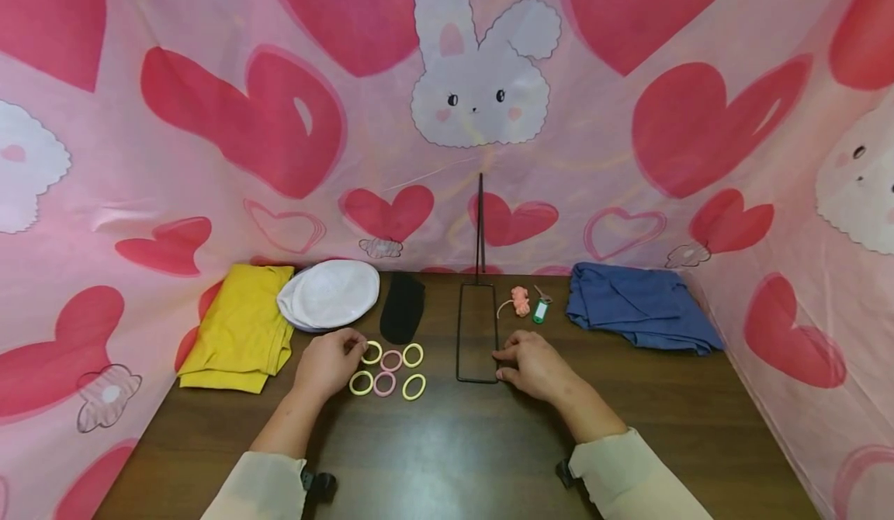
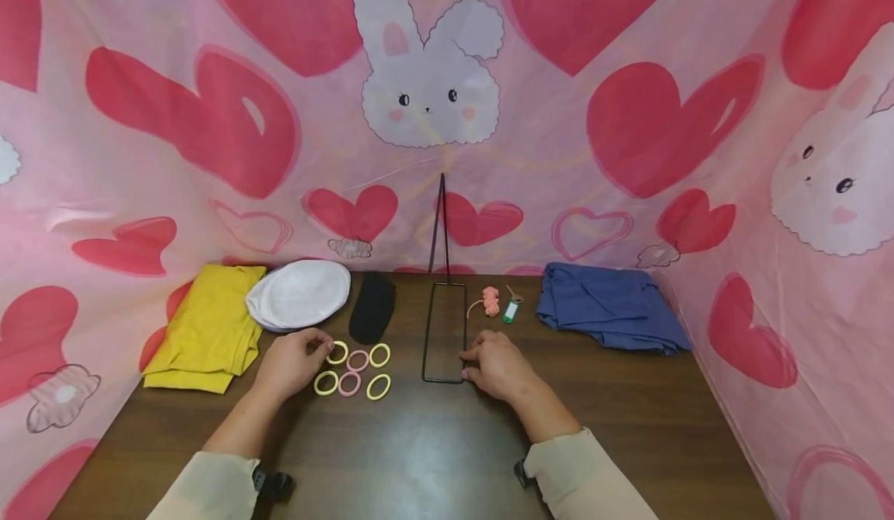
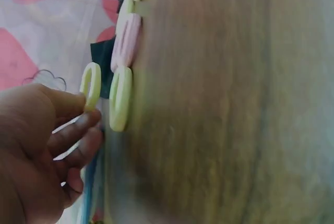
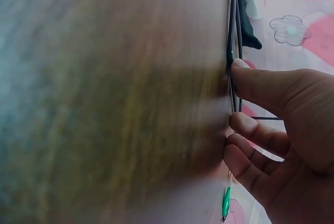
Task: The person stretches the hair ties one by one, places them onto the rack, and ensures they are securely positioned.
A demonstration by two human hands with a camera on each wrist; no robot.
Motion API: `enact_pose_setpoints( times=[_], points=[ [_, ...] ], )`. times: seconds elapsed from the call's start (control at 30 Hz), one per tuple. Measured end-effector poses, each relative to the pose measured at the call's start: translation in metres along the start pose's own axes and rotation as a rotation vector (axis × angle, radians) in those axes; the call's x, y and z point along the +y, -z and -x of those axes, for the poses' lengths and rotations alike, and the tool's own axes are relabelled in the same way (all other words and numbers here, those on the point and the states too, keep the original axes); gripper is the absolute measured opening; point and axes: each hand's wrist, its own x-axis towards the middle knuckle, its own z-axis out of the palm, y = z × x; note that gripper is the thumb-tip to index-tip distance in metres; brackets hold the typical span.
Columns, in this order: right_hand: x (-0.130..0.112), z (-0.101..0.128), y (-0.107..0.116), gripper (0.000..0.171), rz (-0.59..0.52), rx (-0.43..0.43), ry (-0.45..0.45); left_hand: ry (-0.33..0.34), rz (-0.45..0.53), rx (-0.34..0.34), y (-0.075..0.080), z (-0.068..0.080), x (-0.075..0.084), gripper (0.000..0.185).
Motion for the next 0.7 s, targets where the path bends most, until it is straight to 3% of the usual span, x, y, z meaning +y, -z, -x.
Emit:
enact_pose_setpoints(
  times=[0.27, 0.43, 0.7],
  points=[
    [0.0, -0.001, 0.002, 0.034, -0.013, -0.008, 0.012, -0.11, 0.128, 0.111, 0.007, 0.003, 0.017, 0.009],
    [-0.001, -0.002, 0.001, 0.034, -0.001, -0.027, 0.001, -0.144, 0.204, 0.155, 0.012, 0.003, 0.032, 0.007],
    [-0.001, -0.005, 0.003, 0.034, -0.004, -0.053, -0.021, -0.185, 0.402, 0.163, 0.03, 0.006, 0.074, 0.005]
  ],
)
